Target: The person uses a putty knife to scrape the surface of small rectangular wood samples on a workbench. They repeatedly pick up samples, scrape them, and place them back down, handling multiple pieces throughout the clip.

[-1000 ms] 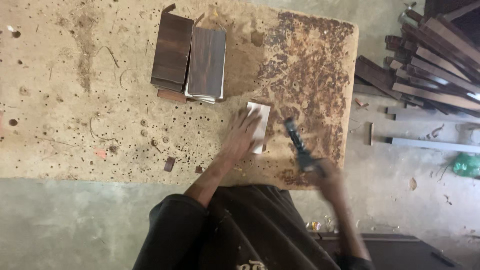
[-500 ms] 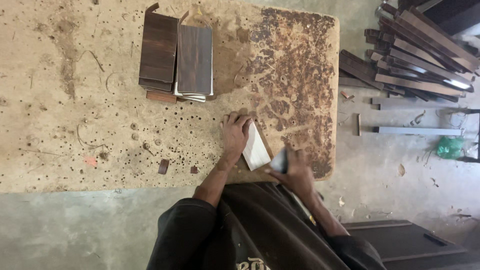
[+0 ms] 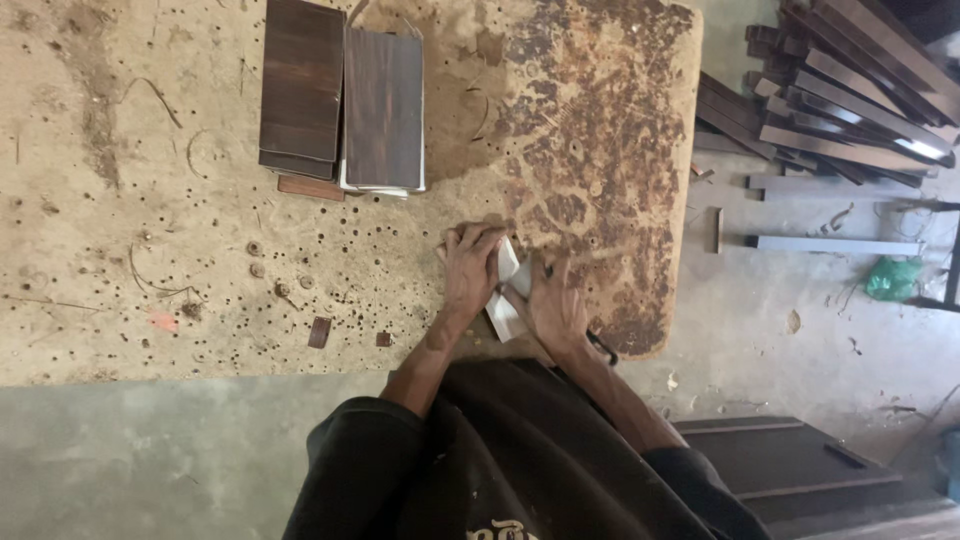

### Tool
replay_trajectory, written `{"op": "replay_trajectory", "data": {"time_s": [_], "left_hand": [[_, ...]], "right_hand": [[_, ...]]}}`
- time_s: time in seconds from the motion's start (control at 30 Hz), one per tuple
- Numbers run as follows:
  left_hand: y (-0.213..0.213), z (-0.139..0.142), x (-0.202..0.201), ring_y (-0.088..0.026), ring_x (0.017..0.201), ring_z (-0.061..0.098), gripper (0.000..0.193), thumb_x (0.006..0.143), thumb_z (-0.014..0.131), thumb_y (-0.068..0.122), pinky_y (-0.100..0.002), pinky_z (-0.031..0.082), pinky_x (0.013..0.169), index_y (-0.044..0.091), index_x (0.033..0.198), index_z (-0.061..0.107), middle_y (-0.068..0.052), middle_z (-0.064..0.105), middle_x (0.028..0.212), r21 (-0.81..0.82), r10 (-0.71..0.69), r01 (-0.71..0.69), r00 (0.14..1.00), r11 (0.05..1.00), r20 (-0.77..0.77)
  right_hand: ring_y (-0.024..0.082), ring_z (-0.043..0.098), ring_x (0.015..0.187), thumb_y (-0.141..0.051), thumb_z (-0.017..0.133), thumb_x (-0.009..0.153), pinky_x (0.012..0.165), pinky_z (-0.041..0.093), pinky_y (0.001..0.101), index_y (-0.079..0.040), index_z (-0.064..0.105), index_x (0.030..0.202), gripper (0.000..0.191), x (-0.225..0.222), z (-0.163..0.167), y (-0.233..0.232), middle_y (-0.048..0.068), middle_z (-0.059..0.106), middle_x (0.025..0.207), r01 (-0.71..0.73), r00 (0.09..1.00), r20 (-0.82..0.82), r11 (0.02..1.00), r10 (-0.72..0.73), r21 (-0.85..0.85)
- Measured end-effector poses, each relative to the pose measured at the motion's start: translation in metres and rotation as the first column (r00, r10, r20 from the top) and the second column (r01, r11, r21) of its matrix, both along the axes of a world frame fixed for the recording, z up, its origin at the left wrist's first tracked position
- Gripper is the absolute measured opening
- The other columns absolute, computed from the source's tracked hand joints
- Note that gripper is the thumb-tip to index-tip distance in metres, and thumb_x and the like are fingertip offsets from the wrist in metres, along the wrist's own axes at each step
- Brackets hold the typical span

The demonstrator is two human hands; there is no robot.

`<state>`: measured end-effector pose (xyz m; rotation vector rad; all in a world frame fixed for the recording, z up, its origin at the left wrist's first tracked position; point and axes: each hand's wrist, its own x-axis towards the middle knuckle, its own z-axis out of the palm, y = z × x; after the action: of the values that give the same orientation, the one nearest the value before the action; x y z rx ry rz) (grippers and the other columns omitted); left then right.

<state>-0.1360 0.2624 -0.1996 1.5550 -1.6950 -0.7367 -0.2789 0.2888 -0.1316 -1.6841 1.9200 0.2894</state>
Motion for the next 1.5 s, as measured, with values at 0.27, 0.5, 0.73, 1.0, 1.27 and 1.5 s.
{"op": "replay_trajectory", "data": {"time_s": [0.27, 0.5, 0.73, 1.0, 1.27, 1.5], "left_hand": [[-0.004, -0.006, -0.003, -0.036, 0.114, 0.050, 0.043, 0.084, 0.064, 0.008, -0.054, 0.036, 0.091, 0.006, 0.127, 0.067, -0.013, 0.062, 0.118, 0.039, 0.044, -0.052, 0.984, 0.998, 0.172], [0.022, 0.013, 0.025, -0.043, 0.109, 0.056, 0.033, 0.085, 0.075, 0.015, -0.056, 0.044, 0.094, 0.000, 0.114, 0.066, -0.022, 0.064, 0.112, 0.105, 0.238, -0.248, 0.966, 0.963, 0.100], [-0.005, 0.012, 0.034, -0.036, 0.104, 0.064, 0.015, 0.095, 0.073, 0.017, -0.047, 0.051, 0.088, 0.011, 0.108, 0.076, -0.013, 0.069, 0.111, 0.187, 0.186, -0.196, 0.980, 0.963, 0.071], [0.012, -0.011, 0.028, -0.026, 0.104, 0.064, 0.031, 0.092, 0.064, 0.004, -0.043, 0.049, 0.089, 0.010, 0.121, 0.075, -0.007, 0.070, 0.119, -0.045, 0.188, -0.183, 0.961, 0.982, 0.203], [-0.006, -0.022, 0.068, -0.029, 0.106, 0.062, 0.030, 0.099, 0.066, 0.020, -0.047, 0.050, 0.092, 0.006, 0.125, 0.069, -0.015, 0.066, 0.120, 0.031, -0.275, 0.279, 0.911, 0.960, 0.308], [-0.005, -0.025, 0.076, -0.027, 0.117, 0.059, 0.033, 0.096, 0.063, 0.035, -0.053, 0.046, 0.105, 0.012, 0.120, 0.065, -0.009, 0.065, 0.121, -0.058, -0.364, 0.433, 0.818, 0.900, 0.446]], "right_hand": [[0.045, 0.066, 0.100, -0.067, 0.070, 0.080, 0.069, 0.060, 0.0590, -0.018, 0.045, 0.151, 0.090, -0.002, -0.010, -0.087, 0.019, 0.042, 0.145, -0.553, 0.825, -0.143, 0.833, 0.547, -0.007], [0.038, 0.069, 0.109, -0.076, 0.057, 0.083, 0.095, 0.060, 0.0659, -0.012, 0.048, 0.142, 0.087, -0.009, -0.008, -0.054, 0.015, 0.050, 0.129, -0.673, 0.701, -0.224, 0.524, 0.677, -0.522], [0.046, 0.072, 0.077, -0.061, 0.069, 0.084, 0.063, 0.060, 0.0547, -0.009, 0.044, 0.149, 0.086, 0.025, 0.022, -0.024, 0.028, 0.046, 0.136, -0.292, 0.957, 0.004, 0.956, 0.292, 0.011], [0.035, 0.071, 0.066, -0.051, 0.076, 0.085, 0.045, 0.057, 0.0392, -0.003, 0.047, 0.145, 0.082, 0.025, -0.004, -0.044, 0.027, 0.049, 0.133, -0.315, 0.947, 0.038, 0.947, 0.318, -0.061], [0.030, 0.070, 0.079, -0.068, 0.070, 0.077, 0.052, 0.058, 0.0428, -0.008, 0.048, 0.143, 0.092, 0.026, -0.029, -0.066, 0.018, 0.046, 0.128, -0.659, 0.730, -0.147, 0.632, 0.667, -0.408], [0.025, 0.062, 0.073, -0.084, 0.061, 0.084, 0.054, 0.053, 0.0373, -0.001, 0.052, 0.134, 0.098, 0.017, -0.024, -0.101, 0.016, 0.050, 0.129, -0.918, 0.391, -0.236, 0.394, 0.889, -0.037]]}}
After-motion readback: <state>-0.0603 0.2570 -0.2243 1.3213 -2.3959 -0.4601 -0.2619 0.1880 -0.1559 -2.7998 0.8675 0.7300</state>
